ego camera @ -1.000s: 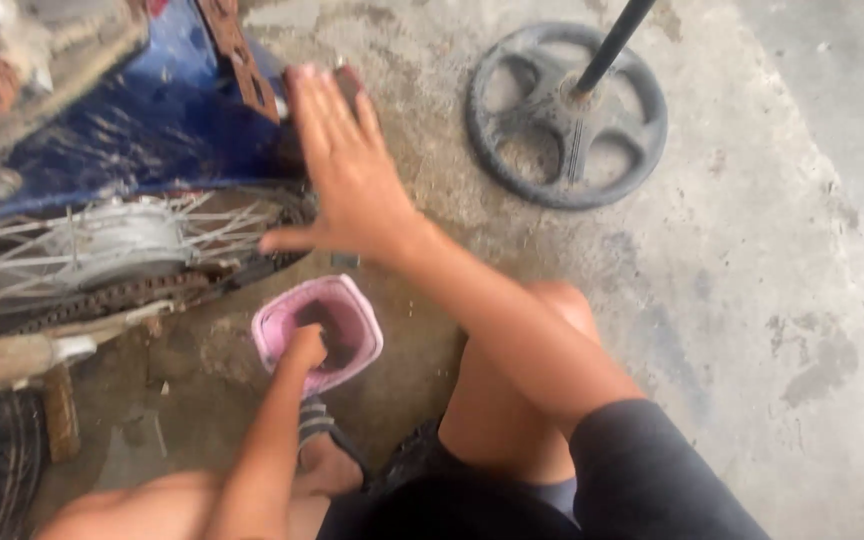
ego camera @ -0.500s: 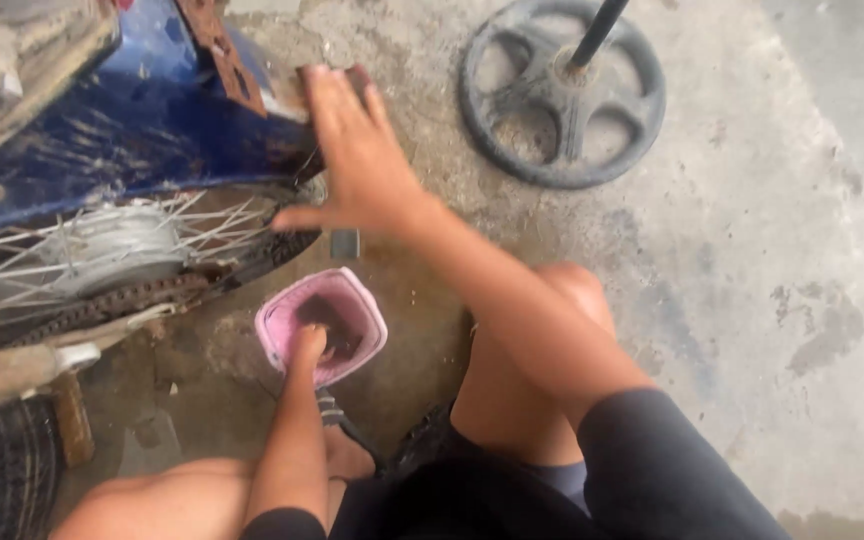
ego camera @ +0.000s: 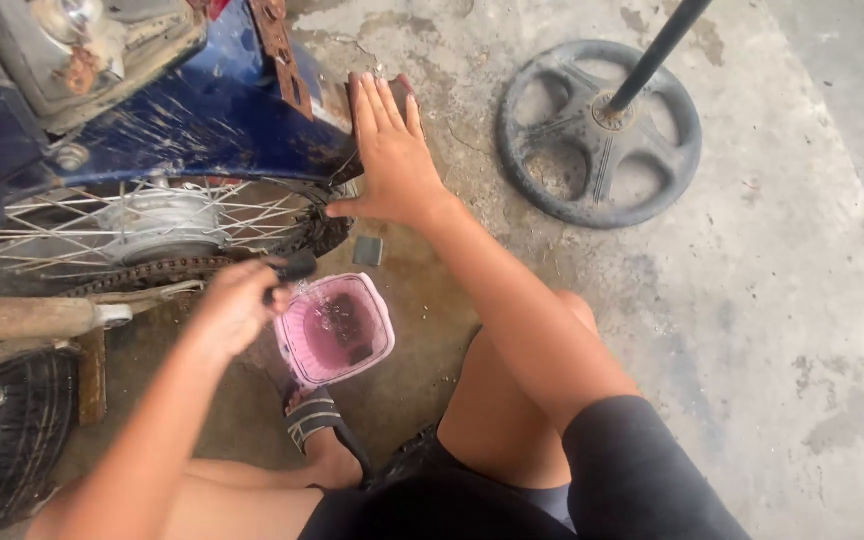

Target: Wet sanding a motorcycle panel using sandpaper and a bucket of water to prepare the surface.

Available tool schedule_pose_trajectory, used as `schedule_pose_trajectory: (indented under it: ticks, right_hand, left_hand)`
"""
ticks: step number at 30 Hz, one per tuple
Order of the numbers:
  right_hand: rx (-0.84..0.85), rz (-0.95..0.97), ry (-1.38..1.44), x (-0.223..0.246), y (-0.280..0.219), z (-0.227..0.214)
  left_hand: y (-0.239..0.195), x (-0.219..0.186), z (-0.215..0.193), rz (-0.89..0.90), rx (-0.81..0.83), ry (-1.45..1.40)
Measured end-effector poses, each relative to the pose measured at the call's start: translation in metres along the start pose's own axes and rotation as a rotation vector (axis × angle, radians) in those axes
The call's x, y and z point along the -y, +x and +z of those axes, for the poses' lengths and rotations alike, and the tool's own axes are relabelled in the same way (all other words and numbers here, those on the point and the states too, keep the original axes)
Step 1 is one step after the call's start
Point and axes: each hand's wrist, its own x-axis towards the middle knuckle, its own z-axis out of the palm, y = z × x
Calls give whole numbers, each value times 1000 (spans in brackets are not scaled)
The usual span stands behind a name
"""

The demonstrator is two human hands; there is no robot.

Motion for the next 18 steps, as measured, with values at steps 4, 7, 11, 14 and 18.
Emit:
schedule_pose_trajectory:
  ticks: [4,7,11,14,18]
  right_hand:
    - [19,-33,289,23,-20,-21]
    - [-1,-39,313,20,-20,-19]
    - [70,29,256,36,-26,-40]
    - [28,33,254,31,-14,-16]
    - [-98,-63,302,31,-22,-14]
  left_hand:
    - [-83,-80,37,381,-127,-134]
    - [-123,-113,76,671,-125,-22]
    - [-99,-133,86,1545,-317,641]
    - [-79,-147,87,1787,-405,1089]
    - [-69,-168,106,1673,-493,1415]
